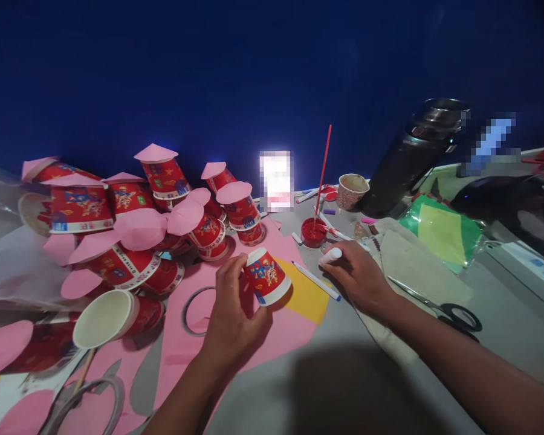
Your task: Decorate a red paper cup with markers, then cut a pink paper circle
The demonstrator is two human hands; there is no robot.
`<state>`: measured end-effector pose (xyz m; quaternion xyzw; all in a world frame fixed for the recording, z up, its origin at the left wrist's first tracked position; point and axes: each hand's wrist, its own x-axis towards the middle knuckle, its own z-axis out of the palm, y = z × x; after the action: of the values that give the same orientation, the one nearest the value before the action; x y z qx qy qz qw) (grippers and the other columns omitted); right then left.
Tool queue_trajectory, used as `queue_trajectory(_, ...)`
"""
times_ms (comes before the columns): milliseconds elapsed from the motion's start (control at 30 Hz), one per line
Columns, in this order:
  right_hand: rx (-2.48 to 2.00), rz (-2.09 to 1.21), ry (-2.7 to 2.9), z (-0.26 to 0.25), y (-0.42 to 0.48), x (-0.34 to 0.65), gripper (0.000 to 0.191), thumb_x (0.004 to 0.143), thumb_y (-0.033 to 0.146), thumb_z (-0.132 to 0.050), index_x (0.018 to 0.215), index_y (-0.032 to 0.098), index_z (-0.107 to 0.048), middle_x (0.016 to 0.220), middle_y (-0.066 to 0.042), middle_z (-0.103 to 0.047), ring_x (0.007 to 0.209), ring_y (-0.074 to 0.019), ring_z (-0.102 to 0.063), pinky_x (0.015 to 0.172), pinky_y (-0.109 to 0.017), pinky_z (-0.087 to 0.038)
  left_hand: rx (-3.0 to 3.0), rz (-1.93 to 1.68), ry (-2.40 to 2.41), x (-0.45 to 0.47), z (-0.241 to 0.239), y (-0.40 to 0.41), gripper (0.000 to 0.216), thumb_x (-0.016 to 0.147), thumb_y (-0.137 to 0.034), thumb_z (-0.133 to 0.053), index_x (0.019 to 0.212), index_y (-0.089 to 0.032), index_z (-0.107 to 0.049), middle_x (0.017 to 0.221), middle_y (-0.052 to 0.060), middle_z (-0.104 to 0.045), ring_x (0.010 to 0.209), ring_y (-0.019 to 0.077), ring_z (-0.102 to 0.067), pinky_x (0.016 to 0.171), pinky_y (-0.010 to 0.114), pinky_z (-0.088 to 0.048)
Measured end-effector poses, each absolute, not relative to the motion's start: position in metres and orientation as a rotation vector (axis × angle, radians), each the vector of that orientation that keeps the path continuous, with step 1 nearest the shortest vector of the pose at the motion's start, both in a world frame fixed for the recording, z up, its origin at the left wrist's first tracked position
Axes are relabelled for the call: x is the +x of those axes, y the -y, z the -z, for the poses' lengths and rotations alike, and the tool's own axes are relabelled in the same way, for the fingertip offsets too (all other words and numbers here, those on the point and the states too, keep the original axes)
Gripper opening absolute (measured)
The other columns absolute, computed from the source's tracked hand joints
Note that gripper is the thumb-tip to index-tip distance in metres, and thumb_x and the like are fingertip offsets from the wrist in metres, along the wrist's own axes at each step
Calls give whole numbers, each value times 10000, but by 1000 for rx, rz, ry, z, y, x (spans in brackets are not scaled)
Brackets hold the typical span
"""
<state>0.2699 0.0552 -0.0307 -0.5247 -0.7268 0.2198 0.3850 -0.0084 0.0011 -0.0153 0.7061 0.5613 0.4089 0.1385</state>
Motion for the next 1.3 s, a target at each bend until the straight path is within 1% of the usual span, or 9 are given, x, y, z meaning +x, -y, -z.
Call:
queue_trajectory(133, -1327, -442, 1946, 35, -57, 268, 90, 958, 303, -625, 957, 220, -659, 971, -100, -743, 917, -282, -647, 815, -399, -490, 2034, -1244, -1622, -7, 15, -1, 781, 783, -134, -638, 1529, -234, -426, 1482, 154, -495, 1407, 316, -542, 1101, 502, -593)
queue_trajectory(267, -1356, -481, 1942, 38, -57, 269, 93, 957, 295, -627, 991, 217, -666, 995, -91, -748, 924, -274, -659, 803, -376, -480, 1934, -1254, -1654, -8, 13, -1, 816, 777, -186, -692, 1545, -254, -424, 1512, 148, -482, 1434, 350, -523, 1171, 588, -531)
queue_trajectory(467, -1441, -597, 2019, 38, -57, 268, 72, 893, 222, -701, 965, 216, -691, 912, -49, -727, 876, -244, -640, 762, -336, -454, 1890, -1339, -1679, -9, 12, -3, 759, 797, -190, -683, 1518, -278, -466, 1481, 129, -483, 1394, 316, -569, 1063, 470, -631)
queue_trajectory(600, -1468, -590, 2032, 36, -56, 266, 49, 896, 213, -718, 937, 214, -692, 904, -49, -725, 871, -237, -635, 749, -327, -444, 1890, -1332, -1663, -6, 12, -4, 713, 826, -216, -702, 1502, -277, -481, 1475, 135, -477, 1420, 323, -550, 1062, 468, -636)
queue_trajectory(767, -1491, -595, 2026, 34, -56, 266, 69, 880, 214, -743, 937, 212, -703, 906, -46, -732, 880, -235, -641, 761, -328, -454, 1785, -1368, -1647, -6, 11, -5, 693, 832, -284, -751, 1478, -290, -500, 1457, 131, -492, 1359, 325, -601, 1001, 466, -666)
queue_trajectory(933, -1486, -603, 2025, 24, -50, 273, 213, 882, 202, -707, 1093, 216, -732, 995, -64, -761, 916, -247, -676, 776, -335, -486, 1866, -1256, -1670, -13, 11, -6, 766, 799, -259, -803, 1496, -277, -485, 1477, 141, -491, 1374, 338, -595, 1041, 481, -648)
queue_trajectory(1100, -1527, -194, 1879, 17, -55, 293, 166, 943, 195, -595, 1023, 231, -737, 987, -93, -761, 952, -290, -666, 823, -393, -496, 1722, -1346, -1678, -2, 6, -5, 683, 844, -354, -758, 1472, -253, -510, 1476, 145, -493, 1390, 344, -579, 1064, 498, -638)
queue_trajectory(1167, -1577, -62, 1886, 19, -63, 299, 183, 962, 229, -613, 1100, 223, -734, 1052, -122, -768, 1025, -325, -642, 850, -422, -493, 1688, -1364, -1667, 3, 5, -4, 679, 842, -364, -762, 1465, -257, -515, 1473, 139, -494, 1385, 336, -586, 1070, 487, -636)
queue_trajectory(1300, -1652, -63, 1979, 27, -76, 304, 226, 942, 210, -654, 1150, 232, -741, 972, -124, -767, 992, -333, -623, 806, -416, -480, 1689, -1367, -1654, 3, 10, -2, 698, 860, -306, -754, 1504, -283, -486, 1527, 134, -459, 1386, 322, -596, 1081, 473, -631)
